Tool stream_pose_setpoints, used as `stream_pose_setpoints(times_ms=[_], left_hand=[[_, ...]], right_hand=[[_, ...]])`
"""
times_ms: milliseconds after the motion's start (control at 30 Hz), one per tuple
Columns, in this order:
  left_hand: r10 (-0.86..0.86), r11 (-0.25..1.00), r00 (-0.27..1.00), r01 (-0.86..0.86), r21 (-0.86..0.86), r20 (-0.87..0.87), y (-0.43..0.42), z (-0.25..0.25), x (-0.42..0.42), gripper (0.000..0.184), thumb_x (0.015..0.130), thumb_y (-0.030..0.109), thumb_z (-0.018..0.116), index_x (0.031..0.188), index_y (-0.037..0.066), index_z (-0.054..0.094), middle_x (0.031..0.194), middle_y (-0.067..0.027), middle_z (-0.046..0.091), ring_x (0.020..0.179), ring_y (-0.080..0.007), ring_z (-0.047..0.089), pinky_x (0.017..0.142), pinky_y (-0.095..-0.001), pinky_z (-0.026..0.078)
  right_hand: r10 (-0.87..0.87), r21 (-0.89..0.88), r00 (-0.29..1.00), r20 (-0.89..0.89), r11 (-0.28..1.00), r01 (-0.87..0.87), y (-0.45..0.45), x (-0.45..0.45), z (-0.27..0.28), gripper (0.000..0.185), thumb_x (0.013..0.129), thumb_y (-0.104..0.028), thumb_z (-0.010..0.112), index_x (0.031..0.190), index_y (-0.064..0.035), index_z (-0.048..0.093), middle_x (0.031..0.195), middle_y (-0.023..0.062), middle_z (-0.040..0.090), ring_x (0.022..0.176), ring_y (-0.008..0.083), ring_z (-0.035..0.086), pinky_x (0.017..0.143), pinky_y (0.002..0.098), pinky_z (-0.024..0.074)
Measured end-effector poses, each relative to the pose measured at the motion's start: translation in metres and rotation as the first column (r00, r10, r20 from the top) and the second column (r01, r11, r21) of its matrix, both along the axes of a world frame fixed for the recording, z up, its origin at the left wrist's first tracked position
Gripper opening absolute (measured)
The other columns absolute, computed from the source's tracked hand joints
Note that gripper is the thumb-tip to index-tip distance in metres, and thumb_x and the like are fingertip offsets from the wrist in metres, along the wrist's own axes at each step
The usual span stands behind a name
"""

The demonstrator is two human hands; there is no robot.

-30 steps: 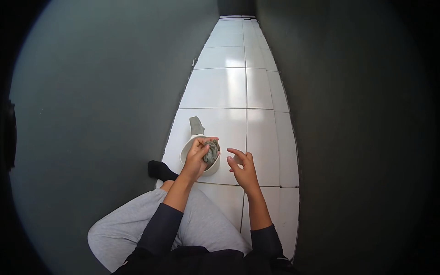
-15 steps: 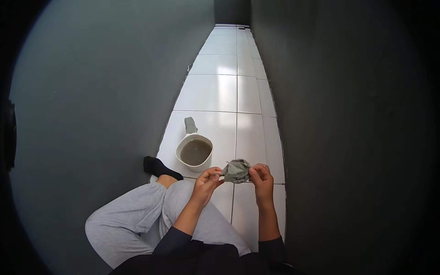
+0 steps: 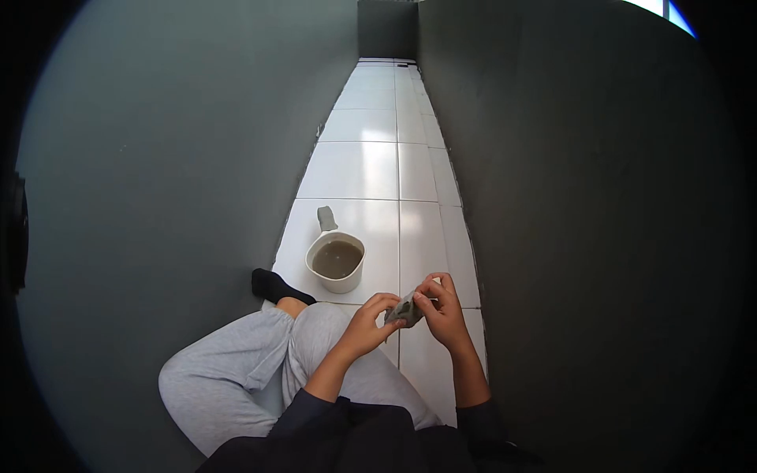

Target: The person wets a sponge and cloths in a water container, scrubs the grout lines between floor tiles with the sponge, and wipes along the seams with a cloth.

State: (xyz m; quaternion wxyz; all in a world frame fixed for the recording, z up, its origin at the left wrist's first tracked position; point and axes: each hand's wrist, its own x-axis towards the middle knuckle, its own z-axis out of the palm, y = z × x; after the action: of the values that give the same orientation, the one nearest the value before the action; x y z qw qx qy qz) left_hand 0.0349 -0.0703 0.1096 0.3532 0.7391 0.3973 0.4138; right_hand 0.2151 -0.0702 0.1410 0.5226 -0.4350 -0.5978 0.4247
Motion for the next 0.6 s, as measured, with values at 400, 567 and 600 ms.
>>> stream_pose_setpoints(times_ms=[400,567,600], left_hand=[[0.283,0.752,0.692,0.27,-0.602,0.664,-0.01,0.013,-0.001,0.044,0.088,0.038,0.063,0.102,-0.003,0.058,0.089,-0.0065,0.065,0.079,-0.0126,0.062,0.073,-0.0257,0.05],[0.19,0.759,0.689,0.349,-0.549,0.7,-0.015,0.013,-0.003,0.051,0.082,0.04,0.069,0.104,-0.005,0.057,0.096,-0.0091,0.063,0.088,-0.0146,0.061,0.079,-0.0278,0.049],[0.148,0.75,0.697,0.383,-0.539,0.702,-0.015,0.012,-0.004,0.053,0.081,0.04,0.07,0.104,-0.006,0.056,0.099,-0.0099,0.063,0.091,-0.015,0.061,0.081,-0.0284,0.049]], right_hand=[[0.08,-0.136,0.933,0.352,0.99,-0.034,-0.029,0.01,-0.006,0.04,0.076,-0.036,0.074,0.106,-0.0108,0.064,0.106,0.0098,0.043,0.099,0.02,0.051,0.076,0.0325,0.0518],[0.155,-0.106,0.919,0.361,0.987,-0.125,-0.037,0.016,-0.014,0.045,0.08,-0.035,0.072,0.111,-0.0046,0.061,0.102,0.0084,0.046,0.095,0.0181,0.053,0.079,0.0283,0.047],[0.152,-0.108,0.921,0.359,0.987,-0.121,-0.038,0.019,-0.013,0.045,0.08,-0.035,0.072,0.111,-0.0046,0.061,0.102,0.0084,0.046,0.095,0.0181,0.053,0.079,0.0283,0.047]])
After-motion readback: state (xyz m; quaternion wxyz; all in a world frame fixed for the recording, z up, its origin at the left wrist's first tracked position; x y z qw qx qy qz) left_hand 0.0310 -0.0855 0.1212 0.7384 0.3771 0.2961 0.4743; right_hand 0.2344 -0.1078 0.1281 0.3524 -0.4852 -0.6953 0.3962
